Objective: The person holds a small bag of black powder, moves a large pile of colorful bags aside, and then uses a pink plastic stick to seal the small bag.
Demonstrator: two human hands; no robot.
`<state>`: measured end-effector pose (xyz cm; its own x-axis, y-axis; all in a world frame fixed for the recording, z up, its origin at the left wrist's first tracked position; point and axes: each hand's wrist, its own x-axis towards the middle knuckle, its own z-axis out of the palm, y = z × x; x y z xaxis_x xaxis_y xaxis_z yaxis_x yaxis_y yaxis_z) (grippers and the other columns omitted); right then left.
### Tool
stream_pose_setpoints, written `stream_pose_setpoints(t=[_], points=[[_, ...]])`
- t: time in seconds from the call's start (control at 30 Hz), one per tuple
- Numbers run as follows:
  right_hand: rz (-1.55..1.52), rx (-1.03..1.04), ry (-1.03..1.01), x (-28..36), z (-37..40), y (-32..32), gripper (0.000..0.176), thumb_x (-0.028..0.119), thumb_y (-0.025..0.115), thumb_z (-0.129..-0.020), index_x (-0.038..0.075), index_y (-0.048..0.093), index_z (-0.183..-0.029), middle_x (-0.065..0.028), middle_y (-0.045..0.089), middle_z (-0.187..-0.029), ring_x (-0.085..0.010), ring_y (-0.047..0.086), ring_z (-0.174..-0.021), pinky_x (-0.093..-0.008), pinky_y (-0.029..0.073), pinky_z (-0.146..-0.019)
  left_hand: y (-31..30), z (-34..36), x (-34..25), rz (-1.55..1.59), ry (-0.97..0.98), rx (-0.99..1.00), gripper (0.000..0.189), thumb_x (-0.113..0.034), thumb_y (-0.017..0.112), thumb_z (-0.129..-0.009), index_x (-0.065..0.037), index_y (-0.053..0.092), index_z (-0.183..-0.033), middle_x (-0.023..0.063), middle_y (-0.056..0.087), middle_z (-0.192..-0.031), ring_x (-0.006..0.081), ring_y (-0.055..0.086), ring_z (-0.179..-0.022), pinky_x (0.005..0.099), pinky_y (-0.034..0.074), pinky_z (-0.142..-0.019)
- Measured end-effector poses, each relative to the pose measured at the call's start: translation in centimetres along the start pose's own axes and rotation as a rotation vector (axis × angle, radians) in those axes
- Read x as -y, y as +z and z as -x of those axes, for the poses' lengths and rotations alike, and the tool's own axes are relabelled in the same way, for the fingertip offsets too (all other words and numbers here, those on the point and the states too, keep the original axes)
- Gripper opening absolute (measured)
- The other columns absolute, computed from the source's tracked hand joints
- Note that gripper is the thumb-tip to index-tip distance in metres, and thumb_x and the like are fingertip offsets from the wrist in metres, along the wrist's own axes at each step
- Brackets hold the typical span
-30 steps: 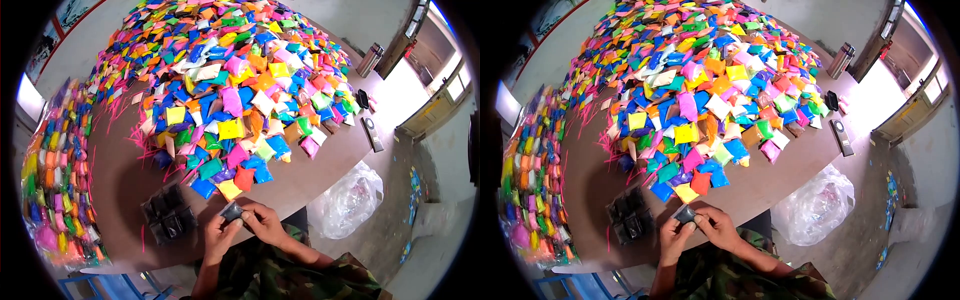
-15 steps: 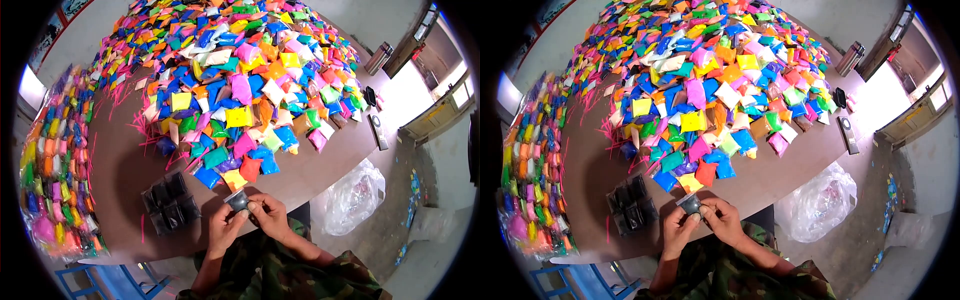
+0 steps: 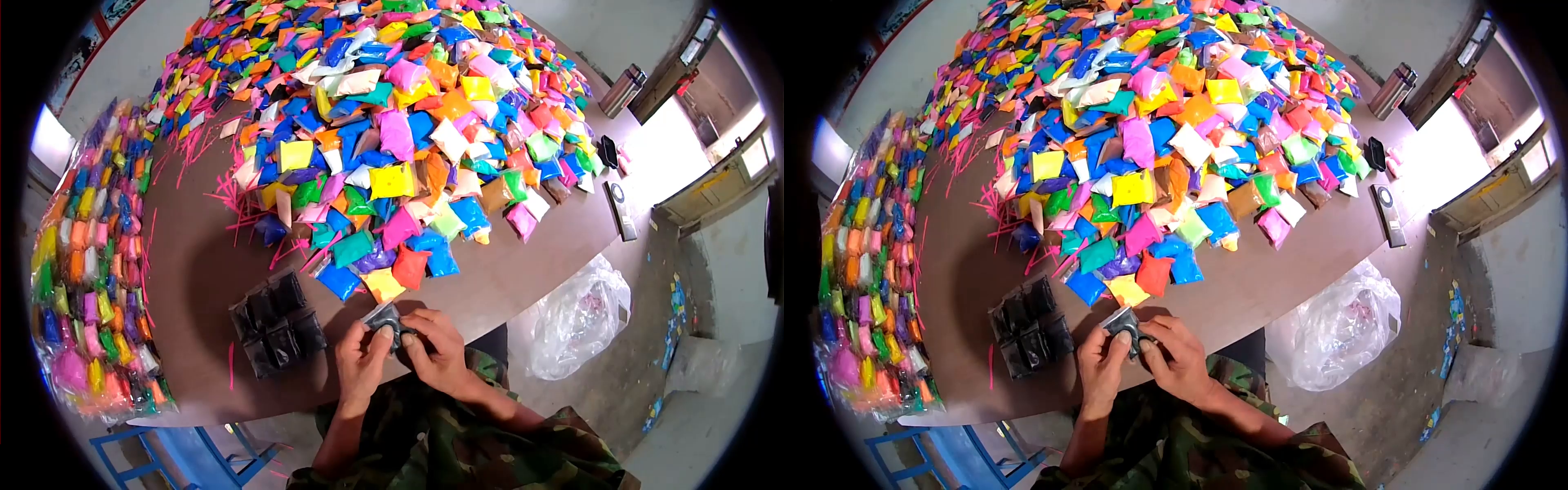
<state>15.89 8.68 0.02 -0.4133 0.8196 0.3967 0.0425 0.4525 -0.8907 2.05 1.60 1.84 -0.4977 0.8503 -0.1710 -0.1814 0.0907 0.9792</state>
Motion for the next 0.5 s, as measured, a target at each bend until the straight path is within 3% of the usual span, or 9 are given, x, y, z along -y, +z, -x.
stream_pose_setpoints(t=[0.07, 0.23, 0.37, 0.5], points=[[-0.057, 0.045, 0.146, 0.9, 0.3, -0.4, 0.036, 0.006, 0.077, -0.088, -0.004, 0.065, -0.121, -0.0184, 0.067, -0.114, -0.0261, 0.067, -0.099, -0.0342, 0.053, -0.084, -0.1, 0.1, -0.1, -0.015, 0.057, 0.015, 0.019, -0.015, 0.07, -0.097, 0.002, 0.07, -0.106, 0.0016, 0.07, -0.09, 0.0043, 0.059, -0.075, 0.0214, 0.048, -0.065], [-0.02, 0.033, -0.005, 1.0, -0.5, -0.4, 0.037, 0.006, 0.077, -0.087, -0.003, 0.067, -0.122, -0.0173, 0.065, -0.118, -0.0265, 0.067, -0.094, -0.0333, 0.054, -0.079, -0.1, 0.3, 1.2, -0.137, 0.231, -0.008, 0.02, -0.009, 0.069, -0.097, 0.004, 0.068, -0.113, 0.0046, 0.07, -0.101, 0.0066, 0.062, -0.084, 0.0236, 0.052, -0.071], [-0.051, 0.076, -0.003, 0.3, -0.5, -0.5, 0.029, 0.006, 0.074, -0.09, -0.004, 0.068, -0.117, -0.0158, 0.066, -0.11, -0.0259, 0.067, -0.09, -0.0328, 0.054, -0.078, 0.1, 0.2, 1.1, 0.047, 0.028, -0.037, 0.03, -0.002, 0.072, -0.094, 0.005, 0.064, -0.121, 0.0062, 0.07, -0.111, 0.0103, 0.065, -0.094, 0.0261, 0.053, -0.085], [-0.141, 0.161, 0.141, 0.7, -0.7, -0.9, 0.023, 0.006, 0.072, -0.093, -0.004, 0.07, -0.113, -0.0126, 0.068, -0.096, -0.0252, 0.067, -0.085, -0.0322, 0.054, -0.075, 0.1, -0.4, 0.6, 0.141, -0.006, -0.001, 0.022, -0.001, 0.072, -0.093, 0.002, 0.065, -0.113, 0.0043, 0.07, -0.109, 0.008, 0.063, -0.097, 0.0254, 0.051, -0.09]])
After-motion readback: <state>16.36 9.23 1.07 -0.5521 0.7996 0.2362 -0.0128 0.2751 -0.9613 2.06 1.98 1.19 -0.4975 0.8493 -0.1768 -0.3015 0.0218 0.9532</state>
